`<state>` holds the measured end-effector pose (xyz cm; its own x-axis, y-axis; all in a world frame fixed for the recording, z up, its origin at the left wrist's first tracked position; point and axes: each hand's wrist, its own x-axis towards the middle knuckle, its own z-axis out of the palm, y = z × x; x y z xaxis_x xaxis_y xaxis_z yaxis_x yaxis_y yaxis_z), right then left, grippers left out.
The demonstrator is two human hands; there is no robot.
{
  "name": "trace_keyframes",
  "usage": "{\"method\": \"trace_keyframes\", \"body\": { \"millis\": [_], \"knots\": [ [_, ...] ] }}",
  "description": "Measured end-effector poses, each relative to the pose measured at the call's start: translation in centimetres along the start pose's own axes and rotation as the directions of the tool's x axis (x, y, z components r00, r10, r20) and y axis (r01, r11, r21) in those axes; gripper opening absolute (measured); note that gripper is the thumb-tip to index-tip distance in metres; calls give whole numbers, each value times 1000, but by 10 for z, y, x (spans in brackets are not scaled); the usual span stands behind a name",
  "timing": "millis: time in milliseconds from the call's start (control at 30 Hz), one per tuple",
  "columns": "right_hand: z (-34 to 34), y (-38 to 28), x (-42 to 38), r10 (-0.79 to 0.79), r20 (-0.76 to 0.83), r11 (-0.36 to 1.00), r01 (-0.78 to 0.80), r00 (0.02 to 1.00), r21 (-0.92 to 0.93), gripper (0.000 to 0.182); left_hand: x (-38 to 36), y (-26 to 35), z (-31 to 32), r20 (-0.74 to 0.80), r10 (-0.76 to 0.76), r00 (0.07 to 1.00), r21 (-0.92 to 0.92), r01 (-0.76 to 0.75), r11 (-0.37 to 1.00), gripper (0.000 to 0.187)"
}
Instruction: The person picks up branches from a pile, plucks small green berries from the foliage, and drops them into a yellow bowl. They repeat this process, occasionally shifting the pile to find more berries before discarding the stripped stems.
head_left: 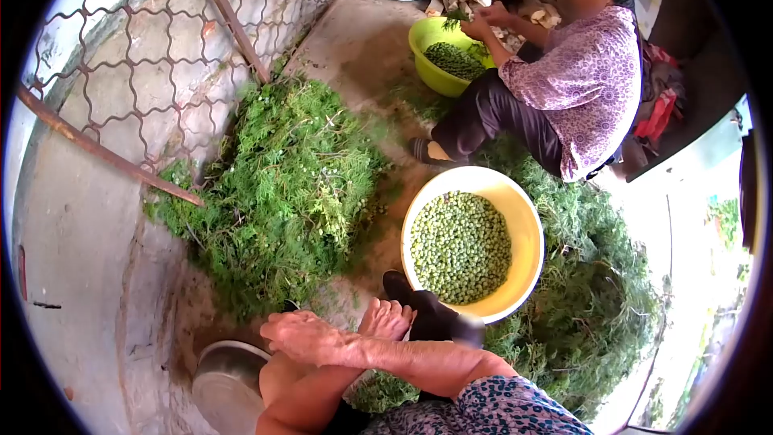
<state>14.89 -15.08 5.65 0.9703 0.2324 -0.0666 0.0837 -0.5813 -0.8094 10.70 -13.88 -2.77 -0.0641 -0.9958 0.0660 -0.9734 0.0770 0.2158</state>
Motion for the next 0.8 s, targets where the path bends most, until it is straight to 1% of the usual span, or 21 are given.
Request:
{"method": "trace_keyframes", "body": {
  "millis": [33,67,133,167,233,267,300,333,367,433,567,600,633,667,700,733,767,800],
  "knots": [
    [-8,-4,-1,66,144,996,-55,987,-75,24,0,0,2,-24,-4,1000,-3,4,1000,24],
    [-6,-1,-2,69,135,995,-58,989,-79,24,1,-1,3,-25,6,1000,1,-6,1000,24],
    [1,4,-4,-18,-55,999,20,998,39,17,-1,-1,6,-172,47,984,60,-37,997,26],
    [3,6,-3,-20,-59,999,22,998,35,17,-1,-1,6,-174,50,984,65,-39,997,26],
    [3,7,-1,12,-67,996,-5,998,92,15,0,-1,3,-273,71,959,44,-61,997,27],
    [4,8,-1,9,-71,996,-3,997,87,15,7,-1,-10,-276,75,958,50,-64,997,27],
    [7,10,-2,-12,-86,995,20,996,95,15,18,0,-33,282,9,959,-84,15,996,44],
    [8,12,-3,-32,-99,994,43,995,104,16,24,1,-44,757,13,654,-152,156,976,76],
    [4,8,-5,-23,-109,994,35,994,103,16,23,1,-41,757,13,653,-151,155,976,76],
    [9,11,-5,-39,-129,994,52,991,100,16,18,-1,-31,671,6,741,-172,148,974,75],
    [10,13,-7,-74,-184,991,93,980,97,18,24,-3,-32,658,-11,753,-190,181,965,74],
    [7,11,-7,-73,-184,991,92,980,96,18,23,-4,-29,635,-20,772,-194,185,964,73],
    [3,9,-9,-41,-151,993,57,988,102,18,23,-3,-27,611,-30,791,-198,189,962,72],
    [-1,6,-10,-9,-118,994,22,993,106,18,26,-4,-30,609,-29,792,-198,187,962,72],
    [3,10,-10,-9,-120,994,21,993,106,18,30,-5,-36,656,-19,754,-211,207,955,73],
    [13,16,-9,-65,-203,992,86,977,95,17,31,-5,-40,702,-7,712,-223,229,948,74],
    [14,15,-9,-121,-283,985,149,952,81,16,29,-4,-42,704,-7,710,-224,231,947,74],
    [13,14,-9,-121,-282,985,150,952,84,16,26,-4,-43,699,2,715,-223,215,951,76]
  ]
}}
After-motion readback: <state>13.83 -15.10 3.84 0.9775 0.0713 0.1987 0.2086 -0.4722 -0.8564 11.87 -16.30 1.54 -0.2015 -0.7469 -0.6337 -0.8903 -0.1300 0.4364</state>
